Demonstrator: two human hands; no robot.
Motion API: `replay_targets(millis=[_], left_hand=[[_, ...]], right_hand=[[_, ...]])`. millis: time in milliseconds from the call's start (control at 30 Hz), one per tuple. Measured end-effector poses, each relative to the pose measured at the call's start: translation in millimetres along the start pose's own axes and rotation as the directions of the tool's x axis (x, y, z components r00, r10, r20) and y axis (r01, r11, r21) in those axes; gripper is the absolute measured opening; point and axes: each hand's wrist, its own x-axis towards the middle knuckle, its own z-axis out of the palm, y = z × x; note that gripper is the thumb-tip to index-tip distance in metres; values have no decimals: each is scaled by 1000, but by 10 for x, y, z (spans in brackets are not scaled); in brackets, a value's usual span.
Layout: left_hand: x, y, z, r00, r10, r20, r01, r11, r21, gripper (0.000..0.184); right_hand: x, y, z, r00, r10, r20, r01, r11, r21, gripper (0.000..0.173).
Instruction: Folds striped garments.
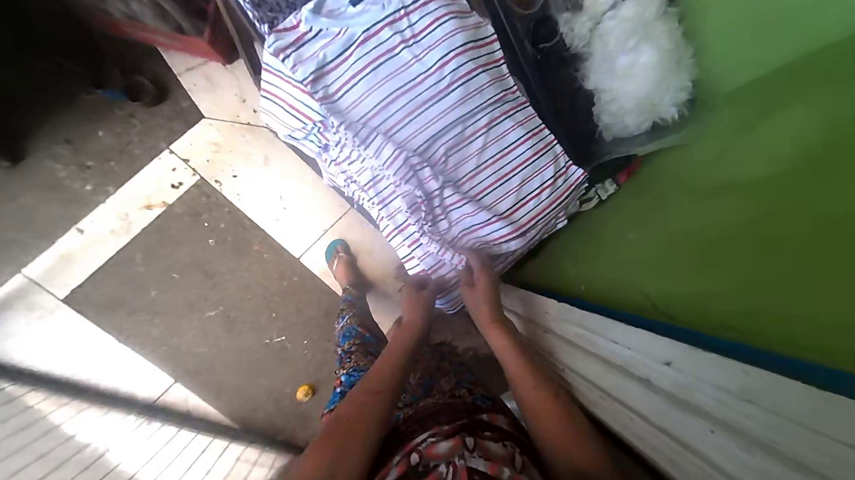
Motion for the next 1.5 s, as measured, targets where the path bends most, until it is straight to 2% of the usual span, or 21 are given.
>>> replay_targets(millis=[100, 167, 267, 467, 533, 633, 667, 767, 867, 900, 967, 1033, 1067, 1133, 1200, 1233, 1367, 1500], left_hand=[[-104, 37, 19, 1000, 10, 8, -9, 983, -182, 17], [-181, 87, 19, 1000, -9, 29, 16, 971, -237, 17], [-262, 192, 0, 997, -28, 73, 46, 965, -260, 24], [-326, 286, -3, 992, -99, 83, 122, 931, -343, 22], [-323, 300, 3, 990, -118, 74, 137, 926, -351, 21], [-328, 357, -6, 983, -170, 70, 183, 915, -360, 22], [-341, 404, -7, 982, -178, 70, 191, 917, -350, 23], [-375, 565, -27, 993, -110, 37, 115, 965, -235, 22], [-318, 686, -135, 1000, -10, 1, 10, 992, -125, 23], [-276, 681, -165, 1000, -4, -13, 3, 993, -115, 24], [-200, 619, -177, 999, -24, -30, 21, 993, -114, 27], [-99, 456, -120, 998, -52, -29, 49, 994, -98, 29], [-48, 368, -73, 998, -65, -22, 62, 994, -87, 30], [31, 232, 28, 997, -76, 0, 76, 994, -76, 40], [76, 153, 94, 998, -62, 4, 62, 994, -86, 40], [101, 138, 101, 999, -49, 8, 49, 995, -85, 37], [64, 117, 66, 1000, -19, -4, 19, 991, -133, 21], [-87, 178, 83, 999, 38, 3, -35, 956, -291, 12]], right_hand=[[-59, -9, -29, 990, -107, -90, 108, 994, 12, 31], [-150, 12, 6, 987, -147, -59, 145, 989, -26, 30], [-235, 66, 72, 987, -158, -27, 156, 986, -56, 30], [-255, 11, 34, 985, -174, 20, 175, 976, -131, 29], [-275, 1, 23, 982, -181, 54, 187, 970, -156, 33], [-288, -31, -24, 974, -136, 179, 172, 964, -202, 46], [-276, -19, -21, 974, -139, 181, 177, 961, -215, 45], [-136, -42, -40, 989, -119, 91, 134, 974, -183, 33], [174, -290, -380, 998, -57, 8, 58, 989, -135, 35], [270, -383, -523, 996, -69, -59, 60, 990, -131, 36], [412, -533, -721, 957, -161, -241, 131, 982, -137, 34], [452, -568, -715, 906, -269, -328, 218, 959, -184, 34], [430, -534, -637, 918, -277, -284, 223, 953, -207, 37], [379, -330, -360, 974, -197, -114, 168, 960, -223, 37], [303, -76, -105, 995, -94, 27, 98, 975, -201, 35], [273, -12, -44, 997, -61, 51, 68, 983, -173, 34], [201, -25, -89, 999, 2, 47, 1, 997, -77, 35], [96, -45, -112, 997, -73, -12, 72, 997, -38, 34]])
